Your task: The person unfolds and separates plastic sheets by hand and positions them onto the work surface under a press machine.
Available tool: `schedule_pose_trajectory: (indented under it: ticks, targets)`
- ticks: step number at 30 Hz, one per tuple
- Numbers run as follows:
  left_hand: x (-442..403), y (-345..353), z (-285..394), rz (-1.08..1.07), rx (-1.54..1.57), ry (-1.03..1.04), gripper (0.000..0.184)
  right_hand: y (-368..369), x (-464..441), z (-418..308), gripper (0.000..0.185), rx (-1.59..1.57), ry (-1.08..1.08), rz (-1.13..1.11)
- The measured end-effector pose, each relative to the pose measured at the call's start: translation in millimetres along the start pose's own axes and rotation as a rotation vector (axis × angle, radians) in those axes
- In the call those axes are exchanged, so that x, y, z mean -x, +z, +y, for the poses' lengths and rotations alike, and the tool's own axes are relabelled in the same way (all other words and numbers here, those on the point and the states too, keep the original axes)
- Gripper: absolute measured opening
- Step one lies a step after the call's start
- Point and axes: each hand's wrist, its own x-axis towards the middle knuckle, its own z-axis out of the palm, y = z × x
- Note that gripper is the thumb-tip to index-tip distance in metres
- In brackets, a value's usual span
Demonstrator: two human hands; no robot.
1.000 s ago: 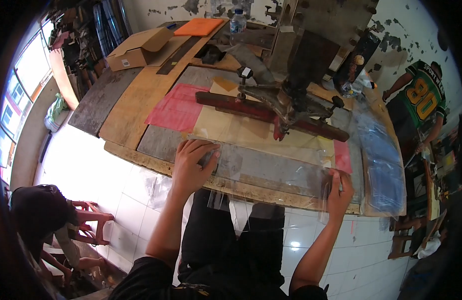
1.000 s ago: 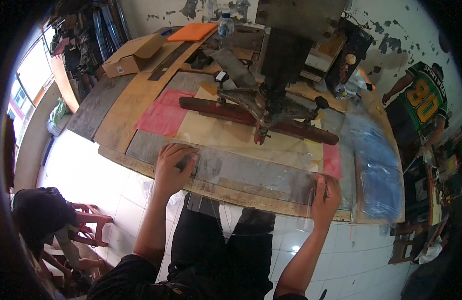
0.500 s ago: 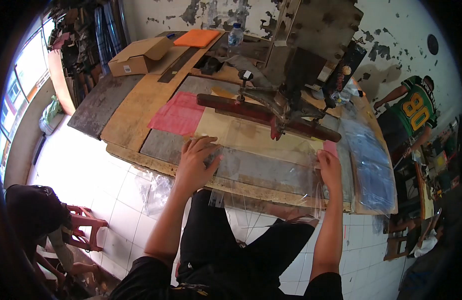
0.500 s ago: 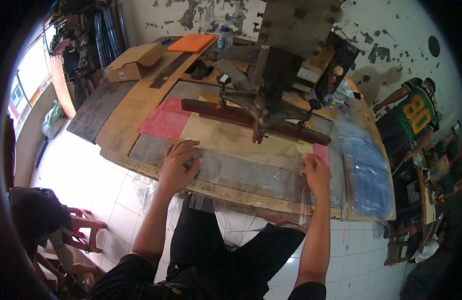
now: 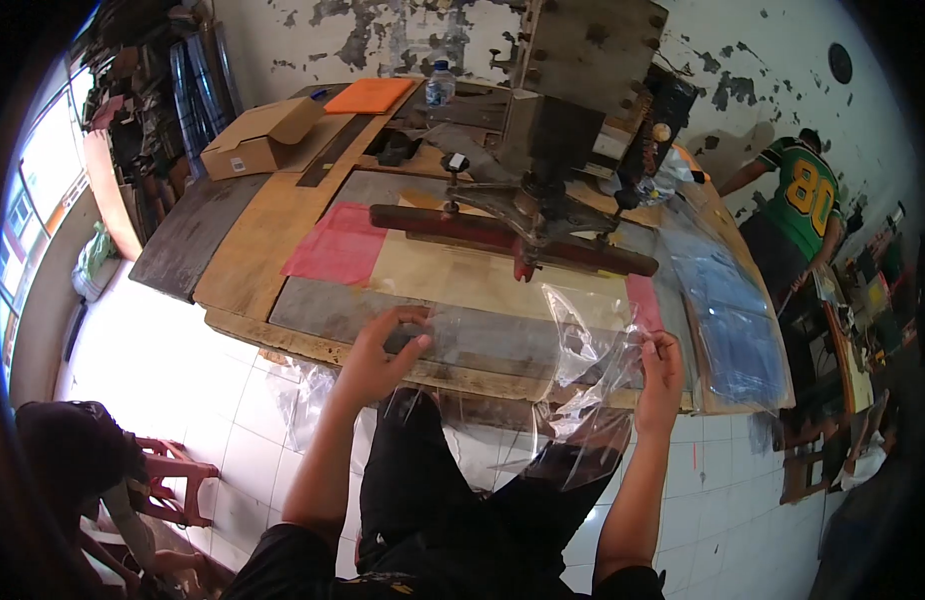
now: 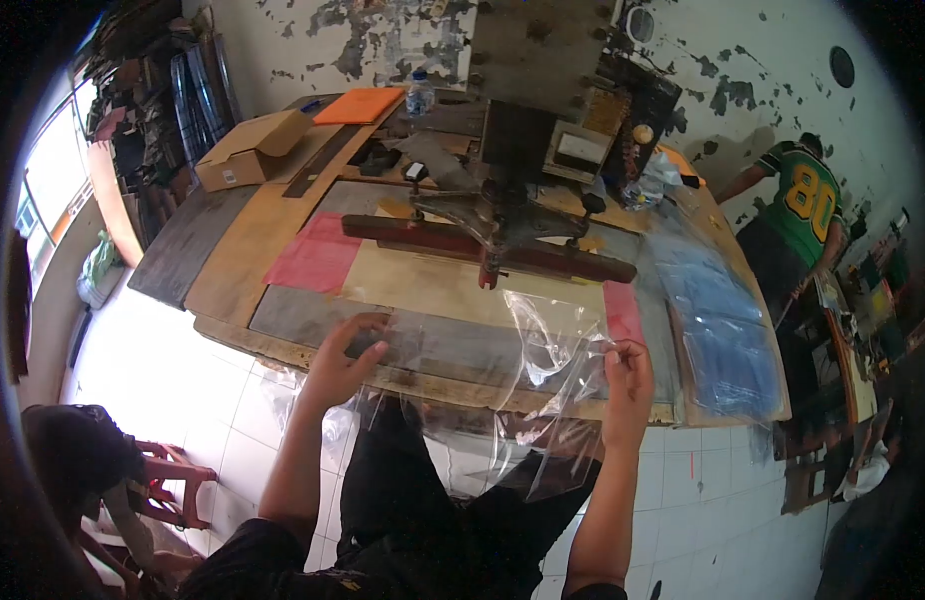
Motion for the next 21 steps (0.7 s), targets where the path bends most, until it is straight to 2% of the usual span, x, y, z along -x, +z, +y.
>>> schedule_pose_trajectory:
  ticks: [2,3,5,12,15,21]
  targets:
    - [6.6,4.2,-0.6,0.014,0.221,0.089,0.024,-1.3,9.7,-9.2,0.017,-0.015,-0.016,0.007]
    - [12.2,8.6,0.2,0.008,0.222,0.088,0.024,-1.0,13.3,-15.0,0.016,-0.076,-0.018,0.046]
    - [23.2,16.8,2.6,0.093,0.540,-0.001,0.020,-3.8,18.7,-25.1,0.014,-0.137,-0.018,0.081]
    - [39.1,0.8,17.8,0.130,0.629,0.075,0.019,-10.0,23.2,-17.2,0.020,-0.268,-0.049,0.058]
    - [41.5,-7.0,23.4,0.072,0.607,0.114,0.021,-10.7,22.0,-14.6,0.020,-0.311,-0.055,0.055]
    - [45.2,-12.7,37.2,0.116,0.611,0.139,0.032,-7.8,20.0,-13.3,0.020,-0.374,-0.055,0.072]
